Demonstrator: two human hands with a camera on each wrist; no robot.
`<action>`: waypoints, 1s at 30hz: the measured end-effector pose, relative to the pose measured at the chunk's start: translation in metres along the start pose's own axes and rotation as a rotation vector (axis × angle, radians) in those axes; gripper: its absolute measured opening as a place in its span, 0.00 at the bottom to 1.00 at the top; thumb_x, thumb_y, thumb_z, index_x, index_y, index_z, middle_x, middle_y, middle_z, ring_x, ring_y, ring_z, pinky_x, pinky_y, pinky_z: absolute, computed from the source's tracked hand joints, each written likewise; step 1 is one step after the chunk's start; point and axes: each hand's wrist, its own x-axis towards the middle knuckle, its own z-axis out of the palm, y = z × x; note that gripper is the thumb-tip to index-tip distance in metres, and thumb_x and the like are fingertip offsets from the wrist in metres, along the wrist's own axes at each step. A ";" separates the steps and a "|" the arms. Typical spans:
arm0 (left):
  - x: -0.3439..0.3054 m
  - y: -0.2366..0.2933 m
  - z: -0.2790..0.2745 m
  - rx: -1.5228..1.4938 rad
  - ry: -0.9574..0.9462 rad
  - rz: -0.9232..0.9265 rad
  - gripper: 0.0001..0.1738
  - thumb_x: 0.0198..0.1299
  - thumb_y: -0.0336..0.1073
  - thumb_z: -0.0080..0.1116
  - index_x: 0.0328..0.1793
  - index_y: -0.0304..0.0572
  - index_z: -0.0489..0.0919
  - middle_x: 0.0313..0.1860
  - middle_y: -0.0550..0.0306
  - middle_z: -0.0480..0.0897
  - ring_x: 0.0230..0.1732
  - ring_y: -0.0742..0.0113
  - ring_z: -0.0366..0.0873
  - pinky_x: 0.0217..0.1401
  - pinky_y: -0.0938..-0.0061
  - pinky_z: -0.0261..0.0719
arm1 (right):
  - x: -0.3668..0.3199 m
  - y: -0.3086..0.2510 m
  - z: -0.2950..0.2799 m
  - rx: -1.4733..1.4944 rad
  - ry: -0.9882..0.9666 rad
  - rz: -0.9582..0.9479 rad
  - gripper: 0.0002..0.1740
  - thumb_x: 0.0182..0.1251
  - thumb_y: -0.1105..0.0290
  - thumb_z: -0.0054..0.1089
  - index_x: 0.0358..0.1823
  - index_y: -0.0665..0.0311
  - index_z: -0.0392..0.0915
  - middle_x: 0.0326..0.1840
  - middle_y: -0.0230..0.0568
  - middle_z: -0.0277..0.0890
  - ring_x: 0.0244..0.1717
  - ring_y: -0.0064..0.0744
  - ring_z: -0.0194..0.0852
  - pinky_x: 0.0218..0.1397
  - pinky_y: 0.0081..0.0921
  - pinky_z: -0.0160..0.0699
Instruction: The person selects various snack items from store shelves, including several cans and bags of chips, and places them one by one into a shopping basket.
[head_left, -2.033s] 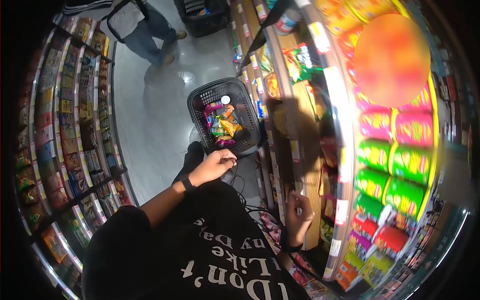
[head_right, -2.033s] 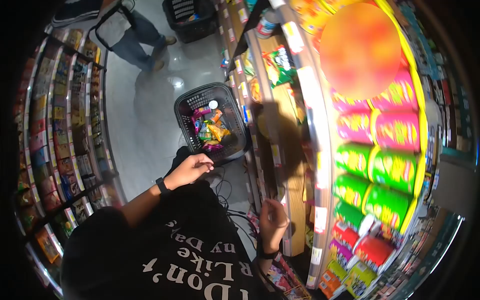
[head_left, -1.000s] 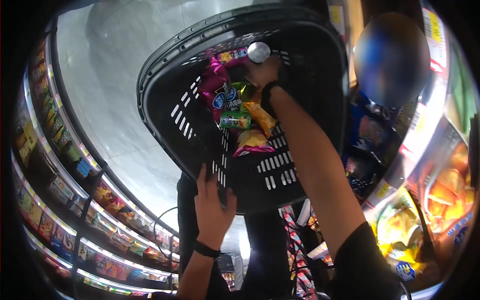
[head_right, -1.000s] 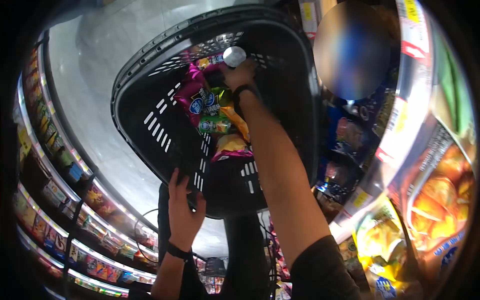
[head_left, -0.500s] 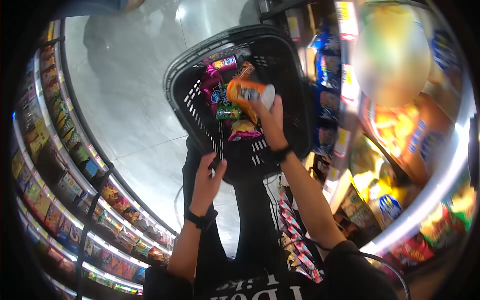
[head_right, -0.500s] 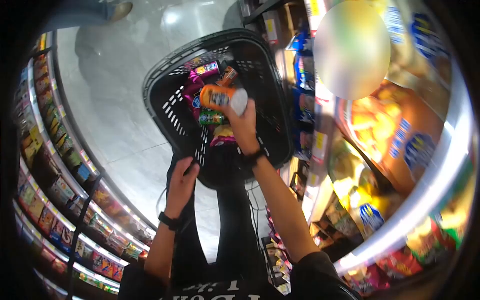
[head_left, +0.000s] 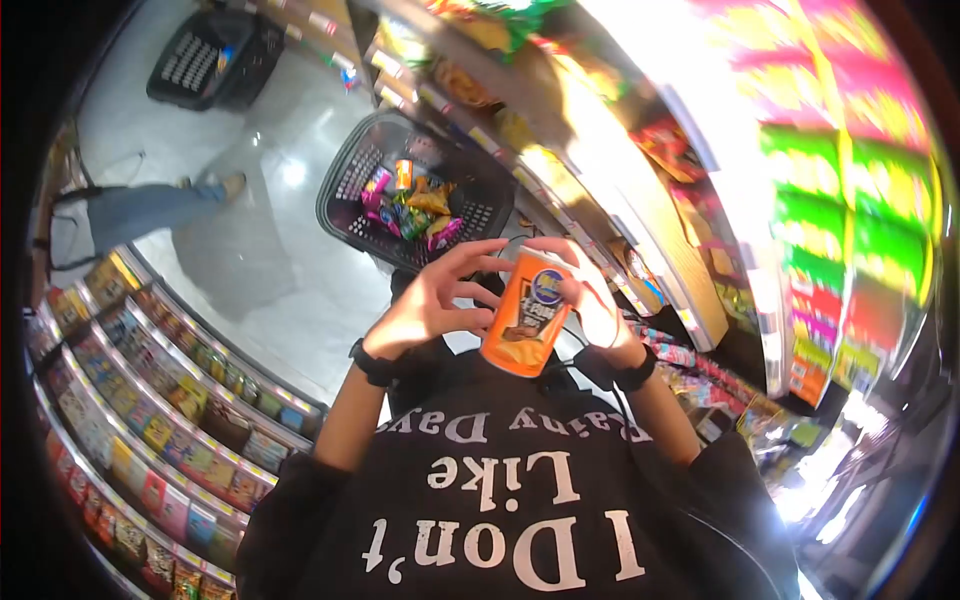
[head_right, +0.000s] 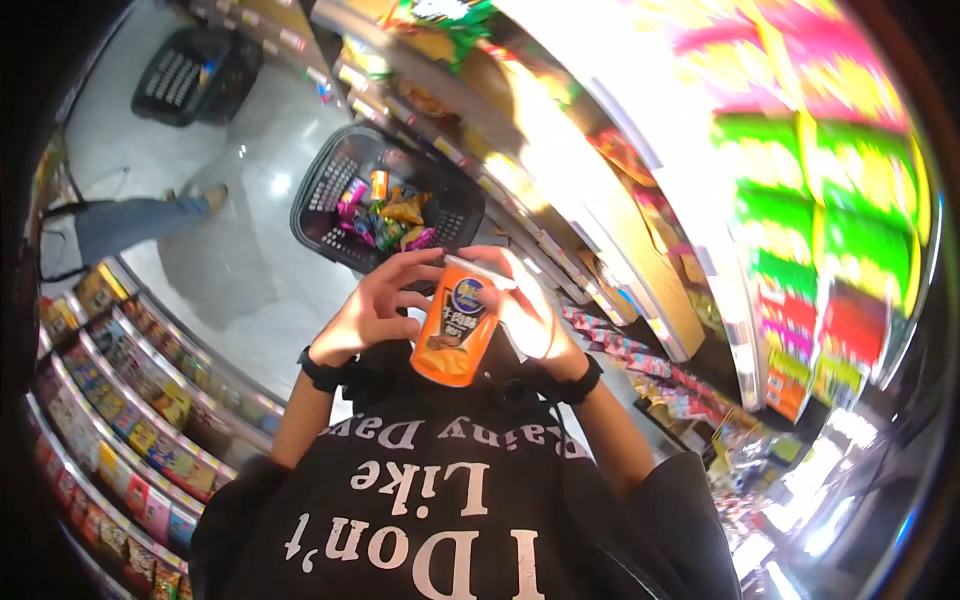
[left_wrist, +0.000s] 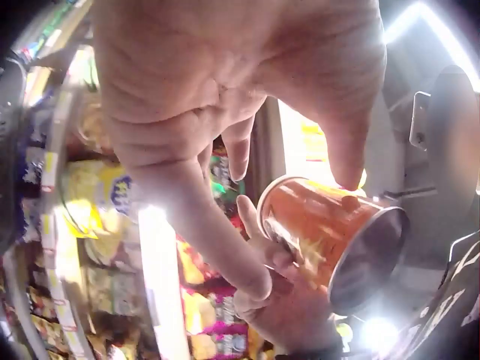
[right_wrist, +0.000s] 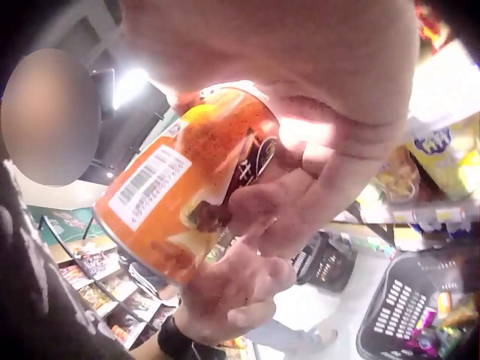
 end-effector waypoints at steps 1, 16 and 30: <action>0.001 0.008 0.024 0.054 -0.044 -0.008 0.49 0.57 0.22 0.71 0.84 0.46 0.61 0.72 0.49 0.74 0.55 0.69 0.82 0.49 0.76 0.87 | -0.025 -0.010 0.002 0.073 0.083 -0.014 0.31 0.79 0.57 0.55 0.74 0.67 0.64 0.64 0.45 0.77 0.62 0.29 0.77 0.65 0.28 0.76; 0.078 -0.058 0.324 0.424 -0.221 0.241 0.57 0.51 0.19 0.74 0.86 0.38 0.54 0.77 0.39 0.68 0.71 0.51 0.76 0.59 0.64 0.89 | -0.306 -0.023 -0.099 -0.014 0.625 -0.480 0.55 0.59 0.68 0.79 0.83 0.61 0.52 0.71 0.45 0.70 0.64 0.33 0.73 0.62 0.32 0.75; 0.132 -0.087 0.448 0.229 -0.285 0.183 0.50 0.55 0.13 0.67 0.85 0.36 0.57 0.78 0.43 0.69 0.74 0.51 0.74 0.71 0.61 0.81 | -0.401 -0.035 -0.153 0.096 0.801 -0.774 0.58 0.60 0.63 0.79 0.85 0.66 0.50 0.80 0.50 0.61 0.63 0.32 0.73 0.69 0.36 0.75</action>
